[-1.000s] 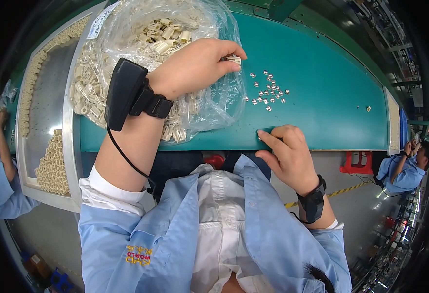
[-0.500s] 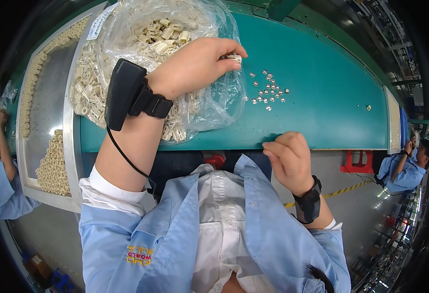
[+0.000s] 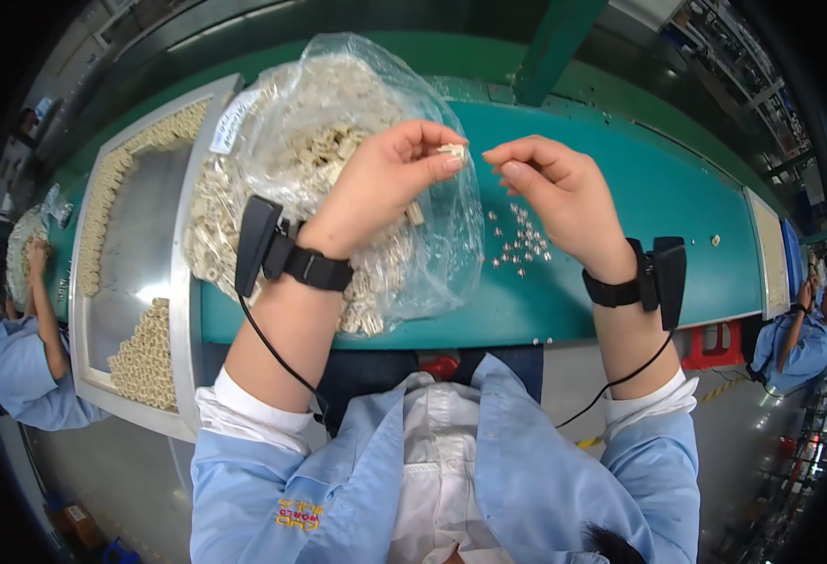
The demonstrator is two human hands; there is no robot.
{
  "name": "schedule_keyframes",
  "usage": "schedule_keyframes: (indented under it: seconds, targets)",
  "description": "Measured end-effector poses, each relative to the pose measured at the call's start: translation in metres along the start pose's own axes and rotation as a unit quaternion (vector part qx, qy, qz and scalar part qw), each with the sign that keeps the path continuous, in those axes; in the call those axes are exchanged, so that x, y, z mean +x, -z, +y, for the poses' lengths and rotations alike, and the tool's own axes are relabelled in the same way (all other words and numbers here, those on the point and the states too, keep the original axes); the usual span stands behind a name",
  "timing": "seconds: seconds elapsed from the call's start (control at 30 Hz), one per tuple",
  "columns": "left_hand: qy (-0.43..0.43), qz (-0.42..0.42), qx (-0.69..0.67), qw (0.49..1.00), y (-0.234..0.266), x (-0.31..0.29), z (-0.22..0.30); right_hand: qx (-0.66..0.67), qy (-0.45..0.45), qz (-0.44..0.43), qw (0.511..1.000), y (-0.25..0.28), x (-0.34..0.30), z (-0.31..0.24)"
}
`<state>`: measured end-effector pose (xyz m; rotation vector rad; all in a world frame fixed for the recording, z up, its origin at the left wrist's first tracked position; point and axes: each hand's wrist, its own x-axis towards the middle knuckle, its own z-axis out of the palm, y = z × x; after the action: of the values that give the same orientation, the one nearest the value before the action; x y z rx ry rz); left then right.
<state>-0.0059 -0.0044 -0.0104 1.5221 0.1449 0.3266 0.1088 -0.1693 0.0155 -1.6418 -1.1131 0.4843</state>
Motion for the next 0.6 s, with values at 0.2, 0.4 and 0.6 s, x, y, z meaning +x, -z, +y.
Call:
schedule_keyframes:
  seconds: [0.2,0.4,0.6]
  targets:
    - [0.018,0.022,-0.055,0.998,0.000,0.000,0.001,0.068,0.021,-0.005,0.997,-0.005,0.018,0.014]
    - [0.035,0.003,-0.099,0.994,-0.003,0.000,0.005,0.215,-0.021,-0.006,0.976,-0.008,0.010,0.020]
    - [0.035,-0.007,-0.041,0.998,-0.006,-0.003,0.006,0.282,-0.056,-0.033,0.957,-0.011,0.005,0.022]
